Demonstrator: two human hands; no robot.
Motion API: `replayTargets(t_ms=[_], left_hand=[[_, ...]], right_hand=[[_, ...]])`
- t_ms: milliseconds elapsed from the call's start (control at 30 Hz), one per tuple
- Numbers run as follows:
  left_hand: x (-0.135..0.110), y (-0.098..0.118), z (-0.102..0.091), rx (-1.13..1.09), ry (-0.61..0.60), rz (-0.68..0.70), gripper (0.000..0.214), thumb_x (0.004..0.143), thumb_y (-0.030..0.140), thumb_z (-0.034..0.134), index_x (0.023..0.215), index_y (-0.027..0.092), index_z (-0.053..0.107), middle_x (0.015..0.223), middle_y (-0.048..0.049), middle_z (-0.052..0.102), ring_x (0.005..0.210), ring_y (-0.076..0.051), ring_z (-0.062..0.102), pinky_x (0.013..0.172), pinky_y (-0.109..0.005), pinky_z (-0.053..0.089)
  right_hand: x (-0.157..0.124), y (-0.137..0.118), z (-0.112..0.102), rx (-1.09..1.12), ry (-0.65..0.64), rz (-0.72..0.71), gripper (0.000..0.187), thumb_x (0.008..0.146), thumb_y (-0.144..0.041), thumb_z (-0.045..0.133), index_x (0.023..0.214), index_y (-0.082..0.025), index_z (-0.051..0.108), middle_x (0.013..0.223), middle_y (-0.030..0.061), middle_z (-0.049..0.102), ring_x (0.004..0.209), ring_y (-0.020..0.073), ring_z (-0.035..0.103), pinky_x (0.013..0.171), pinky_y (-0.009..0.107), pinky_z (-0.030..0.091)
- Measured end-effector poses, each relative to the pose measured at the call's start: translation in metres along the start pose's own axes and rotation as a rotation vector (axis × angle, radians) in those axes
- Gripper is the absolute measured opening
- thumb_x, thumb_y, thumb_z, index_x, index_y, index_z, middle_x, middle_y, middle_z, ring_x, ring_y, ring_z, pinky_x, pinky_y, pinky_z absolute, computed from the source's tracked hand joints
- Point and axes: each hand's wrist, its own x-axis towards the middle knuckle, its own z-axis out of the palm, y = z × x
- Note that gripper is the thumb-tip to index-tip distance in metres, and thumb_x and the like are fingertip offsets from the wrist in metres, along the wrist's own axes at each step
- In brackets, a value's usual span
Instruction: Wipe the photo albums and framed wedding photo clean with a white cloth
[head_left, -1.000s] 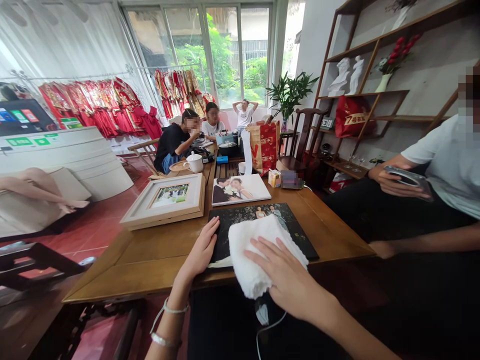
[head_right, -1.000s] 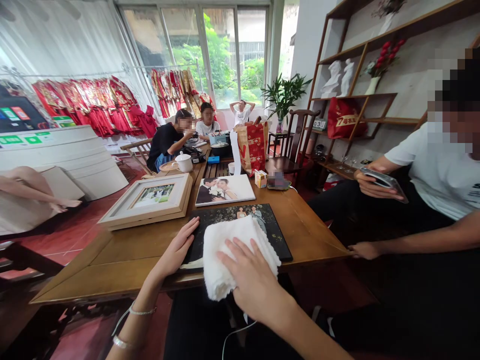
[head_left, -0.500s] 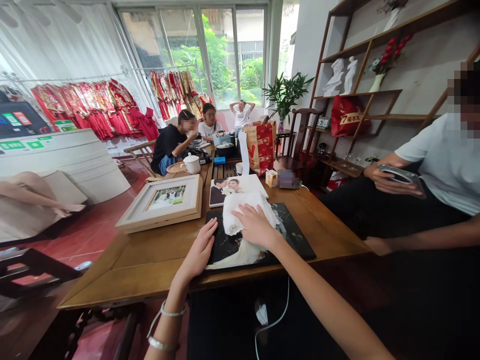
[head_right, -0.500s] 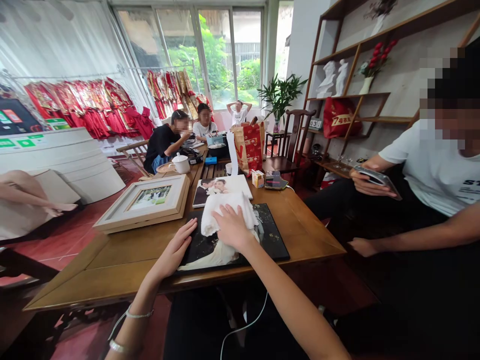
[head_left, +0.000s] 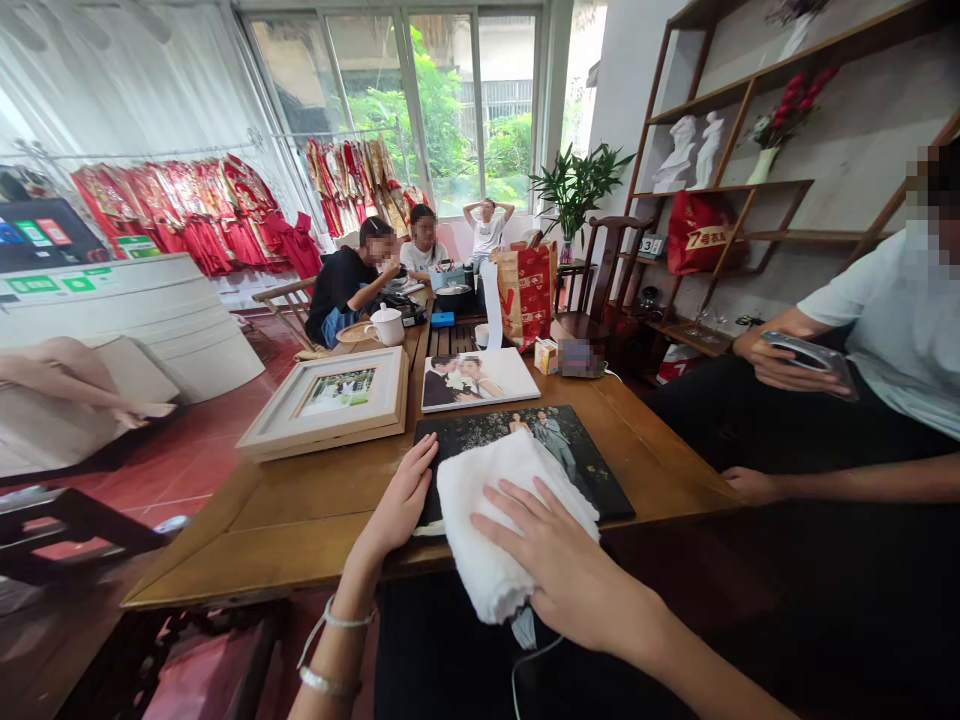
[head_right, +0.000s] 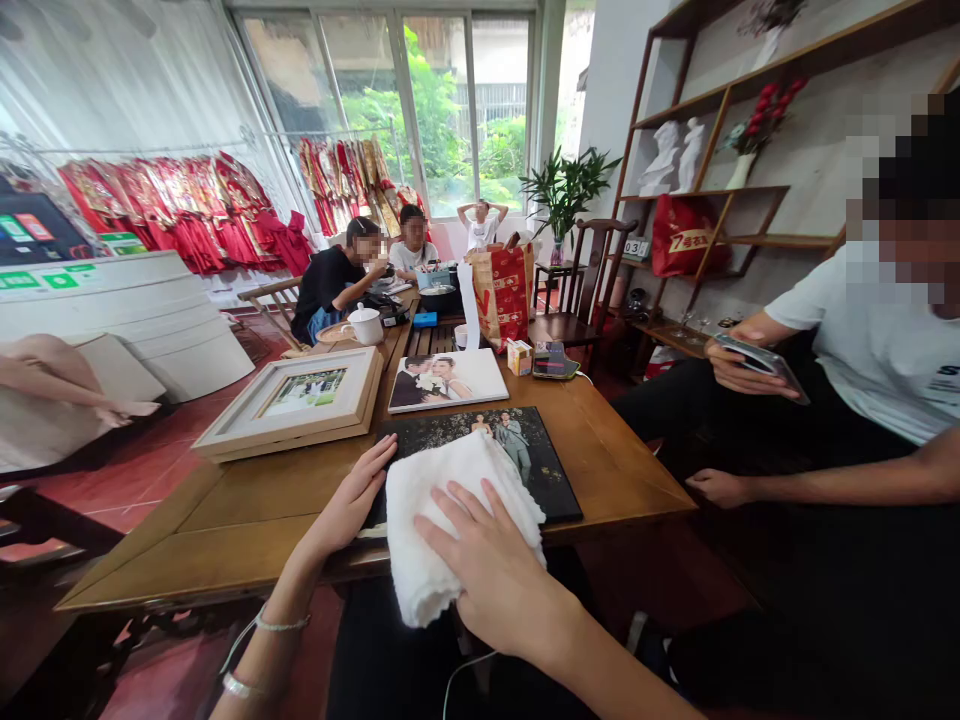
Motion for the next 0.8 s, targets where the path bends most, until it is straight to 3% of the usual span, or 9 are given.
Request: replayTargets(t_ms=[100,200,533,667,800], left_hand=[[0.000,-0.002,-0.001,0.003,-0.002,0.006,0.044,0.095,0.027,0.032,0.137,0.020,0.042,0.151,-0.0073,0.032,0.140,-0.018,0.025,0.117,-0.041,0.016],[-0.001,-0.002,-0.002,0.001,-0.004,0.009,0.045,0.095,0.027,0.031,0.138,0.020,0.042,0.151,-0.0073,0.032,0.140,-0.018,0.025,0.117,-0.041,0.016],[-0.002,0.000,-0.002,-0.006,-0.008,0.019,0.045,0.095,0.029,0.031,0.138,0.020,0.042,0.151,-0.0078,0.032,0.140,-0.018,0.025,0.117,-0.041,0.016],[-0.002,-0.001,-0.002,-0.011,-0.007,0.030,0.044,0.095,0.029,0.032,0.137,0.022,0.043,0.151,-0.0063,0.032,0.140,-0.018,0.025,0.117,-0.041,0.016],[-0.002,-0.002,-0.002,-0.003,0.000,0.033,0.044,0.095,0.028,0.031,0.137,0.022,0.043,0.151,-0.0065,0.032,0.140,-0.018,0.026,0.117,-0.042,0.017]], right_hand=[[-0.013,0.005,-0.002,0.031,-0.006,0.030,0.091,0.057,-0.001,0.044,0.142,-0.031,0.034,0.154,-0.0012,0.025,0.142,0.0182,0.012,0.116,0.045,0.007],[-0.008,0.019,-0.004,0.034,0.030,0.099,0.088,0.058,-0.001,0.043,0.141,-0.031,0.037,0.153,-0.0016,0.027,0.142,0.0173,0.015,0.116,0.044,0.008],[0.063,0.082,-0.017,-0.050,0.097,0.301,0.073,0.070,-0.008,0.046,0.141,-0.025,0.037,0.153,0.0049,0.027,0.141,0.0233,0.018,0.114,0.049,0.010],[0.079,0.086,-0.021,-0.072,0.103,0.360,0.068,0.075,-0.010,0.046,0.142,-0.022,0.037,0.153,0.0075,0.026,0.141,0.0252,0.018,0.113,0.050,0.010],[0.071,0.075,-0.017,-0.089,0.100,0.331,0.070,0.073,-0.008,0.046,0.141,-0.021,0.038,0.152,0.0088,0.028,0.141,0.0262,0.018,0.113,0.052,0.010]])
